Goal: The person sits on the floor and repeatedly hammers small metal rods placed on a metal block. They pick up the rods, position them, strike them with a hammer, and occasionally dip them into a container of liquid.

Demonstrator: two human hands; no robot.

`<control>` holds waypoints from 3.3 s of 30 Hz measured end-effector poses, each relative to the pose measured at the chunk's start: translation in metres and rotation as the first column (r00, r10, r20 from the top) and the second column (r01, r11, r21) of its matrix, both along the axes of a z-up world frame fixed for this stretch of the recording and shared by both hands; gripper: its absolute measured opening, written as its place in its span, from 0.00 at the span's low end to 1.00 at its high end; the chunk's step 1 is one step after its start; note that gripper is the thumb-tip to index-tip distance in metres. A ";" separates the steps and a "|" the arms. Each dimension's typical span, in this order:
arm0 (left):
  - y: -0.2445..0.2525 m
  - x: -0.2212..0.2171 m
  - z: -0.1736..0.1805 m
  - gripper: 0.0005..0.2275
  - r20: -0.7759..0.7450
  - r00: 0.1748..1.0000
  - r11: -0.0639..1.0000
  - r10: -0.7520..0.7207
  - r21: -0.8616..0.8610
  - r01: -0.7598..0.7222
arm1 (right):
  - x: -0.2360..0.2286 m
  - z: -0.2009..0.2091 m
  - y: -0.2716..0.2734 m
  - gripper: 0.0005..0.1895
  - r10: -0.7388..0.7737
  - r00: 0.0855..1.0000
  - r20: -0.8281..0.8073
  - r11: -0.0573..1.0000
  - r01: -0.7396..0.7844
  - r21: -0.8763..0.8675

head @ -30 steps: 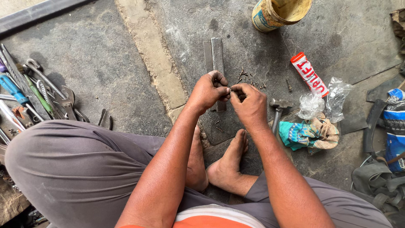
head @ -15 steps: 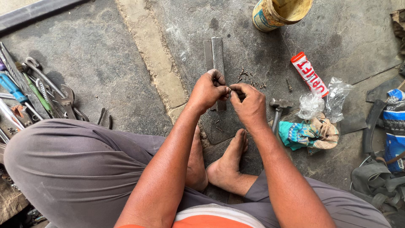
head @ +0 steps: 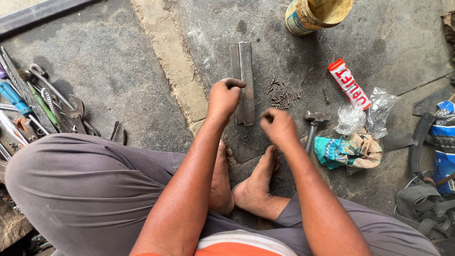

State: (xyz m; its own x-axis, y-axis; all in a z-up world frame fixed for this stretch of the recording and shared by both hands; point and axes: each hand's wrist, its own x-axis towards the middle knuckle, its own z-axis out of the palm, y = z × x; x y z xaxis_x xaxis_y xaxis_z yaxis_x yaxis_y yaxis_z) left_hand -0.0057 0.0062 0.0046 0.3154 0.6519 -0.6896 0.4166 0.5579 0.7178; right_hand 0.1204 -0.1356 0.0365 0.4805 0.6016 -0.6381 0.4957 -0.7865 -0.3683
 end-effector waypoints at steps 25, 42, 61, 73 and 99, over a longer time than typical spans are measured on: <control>-0.021 -0.009 -0.070 0.17 0.163 0.922 0.825 0.352 -0.520 -0.223 | -0.042 -0.005 0.037 0.09 0.176 0.829 0.530 0.796 -0.437 0.419; -0.023 -0.011 -0.087 0.19 0.170 0.909 0.807 0.380 -0.542 -0.235 | -0.056 -0.013 0.004 0.25 0.234 0.746 0.624 0.652 -0.596 0.468; 0.091 0.201 0.011 0.21 0.629 0.772 0.975 0.090 0.105 -0.198 | 0.044 -0.014 -0.072 0.14 -0.210 0.902 0.377 0.850 -0.022 0.527; 0.077 0.231 0.012 0.13 -0.545 0.658 0.002 -0.520 0.770 0.639 | 0.103 -0.043 -0.055 0.14 -0.129 0.900 0.417 0.929 -0.037 0.368; 0.017 0.029 0.109 0.09 -0.018 0.968 0.906 -0.249 0.349 0.240 | 0.067 -0.083 -0.028 0.07 -0.027 0.808 0.589 0.935 -0.188 0.301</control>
State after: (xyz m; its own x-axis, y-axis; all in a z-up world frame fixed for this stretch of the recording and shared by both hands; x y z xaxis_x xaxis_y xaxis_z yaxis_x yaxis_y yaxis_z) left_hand 0.0237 0.0229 0.1133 0.5102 0.7483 -0.4240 0.4864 0.1556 0.8598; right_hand 0.1870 -0.1635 -0.0466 0.6316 0.7752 -0.0142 0.7541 -0.6184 -0.2209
